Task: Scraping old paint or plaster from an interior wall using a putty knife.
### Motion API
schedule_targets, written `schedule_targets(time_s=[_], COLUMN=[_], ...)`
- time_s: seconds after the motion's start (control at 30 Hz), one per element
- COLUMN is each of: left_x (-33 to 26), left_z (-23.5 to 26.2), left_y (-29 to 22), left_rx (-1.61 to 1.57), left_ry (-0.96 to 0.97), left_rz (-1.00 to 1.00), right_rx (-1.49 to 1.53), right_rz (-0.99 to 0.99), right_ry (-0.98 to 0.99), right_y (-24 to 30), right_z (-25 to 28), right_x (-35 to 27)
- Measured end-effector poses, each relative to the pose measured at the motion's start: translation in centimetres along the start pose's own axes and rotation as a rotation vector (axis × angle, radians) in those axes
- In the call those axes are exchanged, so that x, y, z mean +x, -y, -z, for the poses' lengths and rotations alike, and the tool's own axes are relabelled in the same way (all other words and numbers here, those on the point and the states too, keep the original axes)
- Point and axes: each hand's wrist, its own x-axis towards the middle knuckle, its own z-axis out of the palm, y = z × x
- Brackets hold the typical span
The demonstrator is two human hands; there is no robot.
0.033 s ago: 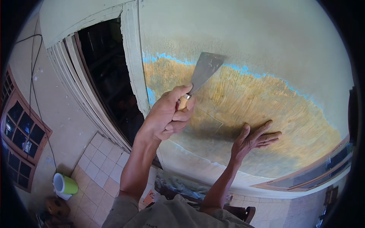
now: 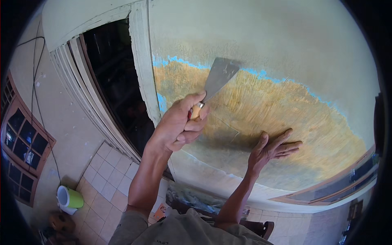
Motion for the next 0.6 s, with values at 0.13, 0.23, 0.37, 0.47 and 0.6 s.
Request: schedule_targets(time_s=[0.13,0.23,0.37,0.47,0.6], left_x=[-0.6,-0.3,0.5,-0.6,-0.7], left_z=[1.1,0.4,0.9,1.3,1.4], left_y=[2.6,1.4,0.1,3.0,2.0], left_rx=[-0.017,0.030,-0.013,0.056,0.083], left_ry=[-0.082,-0.114,-0.007,-0.135,-0.093], left_rz=[0.110,0.023,0.011,0.056,0.035], right_rx=[-0.006,-0.026,-0.014,-0.010,-0.024], right_rz=[0.012,0.002,0.000,-0.003,0.009], right_ry=[-0.013,-0.009,-0.019,-0.016,-0.016], right_y=[-0.1,-0.4,-0.5,-0.3,-0.2], right_z=[-0.3,-0.6,-0.7,-0.4,-0.7], right_x=[0.1,-0.1,-0.1,0.0,-0.2])
